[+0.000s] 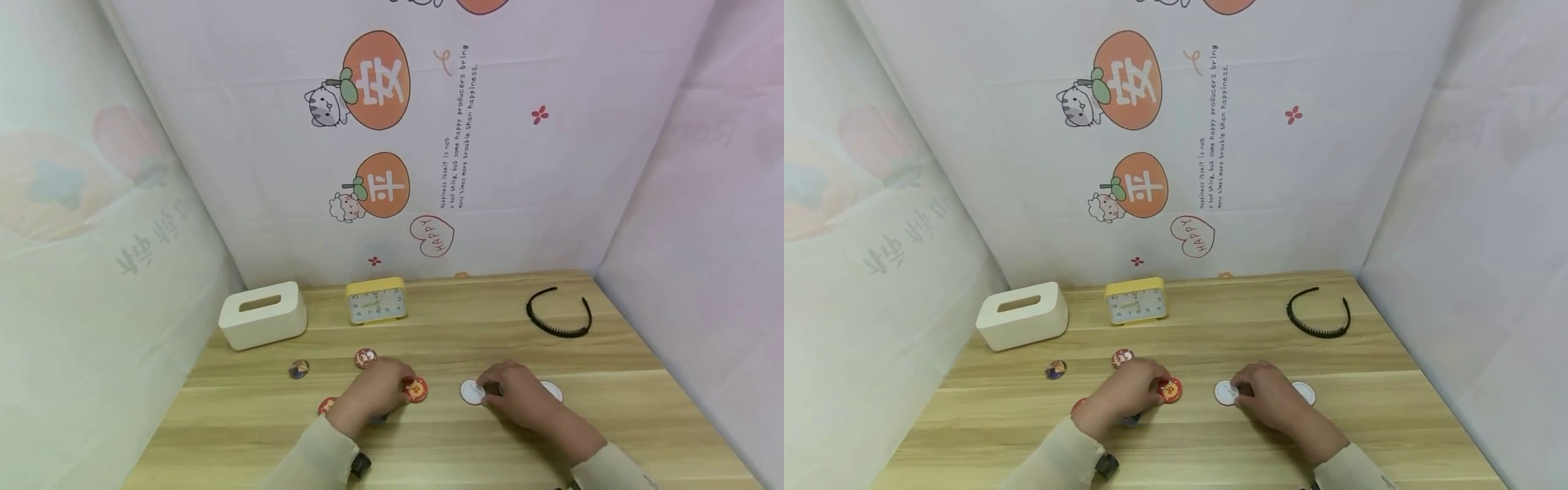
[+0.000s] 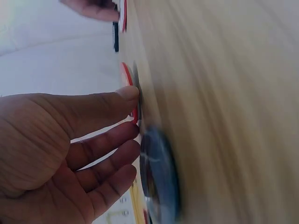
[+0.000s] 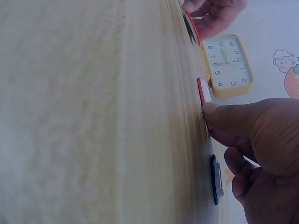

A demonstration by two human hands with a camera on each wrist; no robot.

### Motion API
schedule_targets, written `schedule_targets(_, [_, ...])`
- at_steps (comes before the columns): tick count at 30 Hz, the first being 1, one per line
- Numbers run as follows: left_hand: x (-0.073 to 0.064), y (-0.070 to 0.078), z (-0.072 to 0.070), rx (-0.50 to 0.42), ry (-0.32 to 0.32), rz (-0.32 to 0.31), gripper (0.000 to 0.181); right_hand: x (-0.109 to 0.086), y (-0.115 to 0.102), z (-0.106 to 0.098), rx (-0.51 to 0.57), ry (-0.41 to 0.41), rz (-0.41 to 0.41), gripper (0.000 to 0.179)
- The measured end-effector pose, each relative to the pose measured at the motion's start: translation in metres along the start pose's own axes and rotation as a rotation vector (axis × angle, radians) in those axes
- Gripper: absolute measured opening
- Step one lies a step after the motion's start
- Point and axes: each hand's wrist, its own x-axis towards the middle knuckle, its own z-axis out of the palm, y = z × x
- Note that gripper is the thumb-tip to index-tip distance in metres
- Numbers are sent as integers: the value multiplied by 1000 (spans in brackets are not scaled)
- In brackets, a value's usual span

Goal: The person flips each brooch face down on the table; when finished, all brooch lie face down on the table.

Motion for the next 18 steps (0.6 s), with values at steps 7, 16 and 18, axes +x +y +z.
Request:
schedule_targets(7, [10,16,8,41,-5,15,36,0,-1,-1,-8,8,-9,26])
schedule_targets(16, [15,23,10,27,-12,30,36,9,-11,1,25,40,-106,24])
schedule_targets(18, [15,23,10,21,-12,34,36,13,-15,5,22,34,-146,23])
